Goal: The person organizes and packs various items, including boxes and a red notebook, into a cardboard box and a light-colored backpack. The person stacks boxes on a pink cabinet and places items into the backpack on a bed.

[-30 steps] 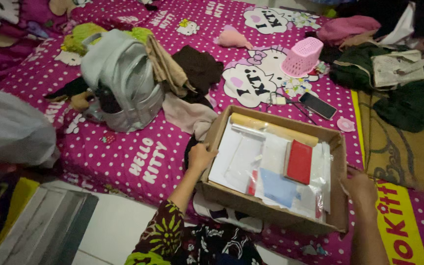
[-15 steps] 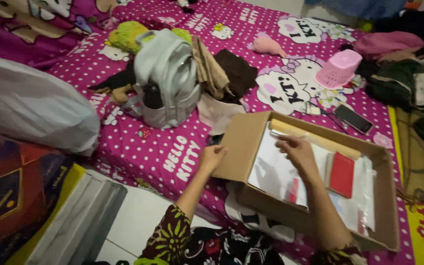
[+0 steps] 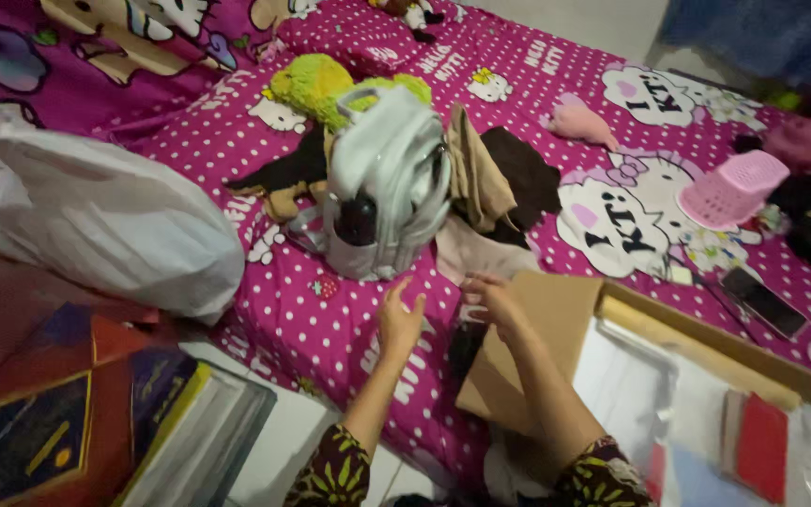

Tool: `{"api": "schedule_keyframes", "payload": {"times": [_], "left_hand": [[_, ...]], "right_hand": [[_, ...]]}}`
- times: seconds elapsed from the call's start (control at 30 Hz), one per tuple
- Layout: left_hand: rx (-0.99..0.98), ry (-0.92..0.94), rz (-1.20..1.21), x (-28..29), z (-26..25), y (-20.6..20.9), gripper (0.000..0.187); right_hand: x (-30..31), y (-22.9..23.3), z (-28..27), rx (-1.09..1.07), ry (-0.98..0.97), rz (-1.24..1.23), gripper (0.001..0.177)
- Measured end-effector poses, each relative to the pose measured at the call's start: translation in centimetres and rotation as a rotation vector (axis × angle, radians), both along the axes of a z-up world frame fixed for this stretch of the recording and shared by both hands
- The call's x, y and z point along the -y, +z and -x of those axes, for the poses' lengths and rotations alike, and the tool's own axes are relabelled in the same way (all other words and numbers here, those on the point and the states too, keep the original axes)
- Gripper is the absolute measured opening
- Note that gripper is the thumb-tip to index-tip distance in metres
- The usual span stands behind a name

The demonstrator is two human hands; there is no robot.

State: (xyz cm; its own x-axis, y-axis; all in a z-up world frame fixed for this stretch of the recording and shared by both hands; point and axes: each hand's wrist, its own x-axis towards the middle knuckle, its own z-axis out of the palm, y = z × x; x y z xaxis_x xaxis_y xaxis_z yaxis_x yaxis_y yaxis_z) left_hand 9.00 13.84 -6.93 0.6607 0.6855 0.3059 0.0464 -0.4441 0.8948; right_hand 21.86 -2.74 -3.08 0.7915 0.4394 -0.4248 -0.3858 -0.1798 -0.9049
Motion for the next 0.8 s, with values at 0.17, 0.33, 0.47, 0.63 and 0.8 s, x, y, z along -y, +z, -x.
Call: {"api": "schedule_keyframes", "payload": {"times": [0.17, 0.33, 0.47, 0.63, 0.8], "left_hand": [[0.085, 0.101, -0.046, -1.4, -3.9, 2.4, 0.059], [0.164, 0.196, -0.056, -2.6, -6.8, 5.9, 0.070], [0.133, 0.276, -0.071, -2.9, -8.1, 8.3, 0.074], [0.001, 0.410, -0.311, -4.0, -9.3, 10.2, 0.076], [-0.127, 0.399, -0.381, -5.8, -10.6, 11.4, 0.080]], "right_hand": [[-5.2, -3.9, -5.2, -0.076, -0.068, -0.046, 0.051], [-9.9, -5.6, -9.3, -0.161, -0.088, -0.238, 0.062], [-12.3, -3.0, -10.6, -0.168, -0.157, -0.116, 0.067], [-14.4, 0.0, -12.1, -0.165, -0.096, -0.006, 0.063], [-15.8, -1.9, -13.4, -0.121, -0.133, -0.042, 0.034]]}}
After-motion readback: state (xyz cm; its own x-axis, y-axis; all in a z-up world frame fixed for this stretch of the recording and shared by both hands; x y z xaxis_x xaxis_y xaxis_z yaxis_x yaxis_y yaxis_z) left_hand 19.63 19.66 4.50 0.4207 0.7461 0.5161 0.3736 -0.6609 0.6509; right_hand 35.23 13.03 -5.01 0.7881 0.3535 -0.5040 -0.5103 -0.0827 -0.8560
